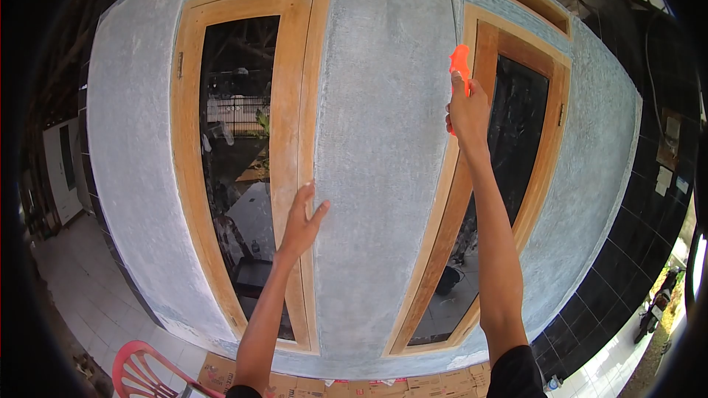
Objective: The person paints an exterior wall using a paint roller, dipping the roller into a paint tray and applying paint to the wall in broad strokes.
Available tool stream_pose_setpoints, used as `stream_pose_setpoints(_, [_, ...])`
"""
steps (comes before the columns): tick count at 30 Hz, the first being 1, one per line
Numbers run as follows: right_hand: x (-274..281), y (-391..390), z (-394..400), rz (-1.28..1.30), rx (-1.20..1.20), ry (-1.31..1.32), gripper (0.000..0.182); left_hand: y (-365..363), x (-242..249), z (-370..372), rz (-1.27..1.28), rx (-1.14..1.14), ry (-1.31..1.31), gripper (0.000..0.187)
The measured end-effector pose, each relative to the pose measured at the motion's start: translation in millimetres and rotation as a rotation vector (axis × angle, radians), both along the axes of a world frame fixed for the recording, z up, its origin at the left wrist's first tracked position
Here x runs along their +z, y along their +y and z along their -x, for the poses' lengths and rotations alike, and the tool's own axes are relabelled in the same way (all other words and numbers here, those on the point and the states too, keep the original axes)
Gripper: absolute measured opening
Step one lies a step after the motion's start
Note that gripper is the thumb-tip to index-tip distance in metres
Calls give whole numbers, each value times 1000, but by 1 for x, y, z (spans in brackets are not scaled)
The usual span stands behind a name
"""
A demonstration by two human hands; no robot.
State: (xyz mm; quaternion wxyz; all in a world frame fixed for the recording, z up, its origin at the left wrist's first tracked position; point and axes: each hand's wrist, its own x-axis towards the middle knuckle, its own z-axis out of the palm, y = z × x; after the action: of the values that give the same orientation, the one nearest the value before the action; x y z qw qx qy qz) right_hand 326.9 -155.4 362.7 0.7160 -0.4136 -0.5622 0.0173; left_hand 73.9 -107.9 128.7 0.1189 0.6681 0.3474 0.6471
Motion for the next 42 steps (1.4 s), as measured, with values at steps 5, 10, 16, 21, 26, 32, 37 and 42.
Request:
stream_pose_setpoints(5, [-2,0,0,15,-18,3,43,52,94,30,-125,215,24,64])
stream_pose_setpoints(10, [-4,4,-1,7,-6,-1,43,88,137,54,-249,537,266,72])
stream_pose_setpoints(16, [1,8,0,30,-34,5,44,104,147,61,-47,646,467,77])
stream_pose_setpoints(21, [-2,7,1,44,-35,-13,47,110,143,62,-16,654,536,81])
stream_pose_setpoints(26, [-29,7,2,64,-17,7,45,111,144,68,40,662,609,84])
stream_pose_setpoints(32, [-70,-5,4,96,8,35,40,109,146,71,75,636,633,84])
stream_pose_setpoints(37, [-101,-16,1,163,3,75,39,105,147,71,97,636,655,85])
stream_pose_setpoints(42, [-103,-16,-7,171,-57,52,39,109,147,70,81,646,659,87])
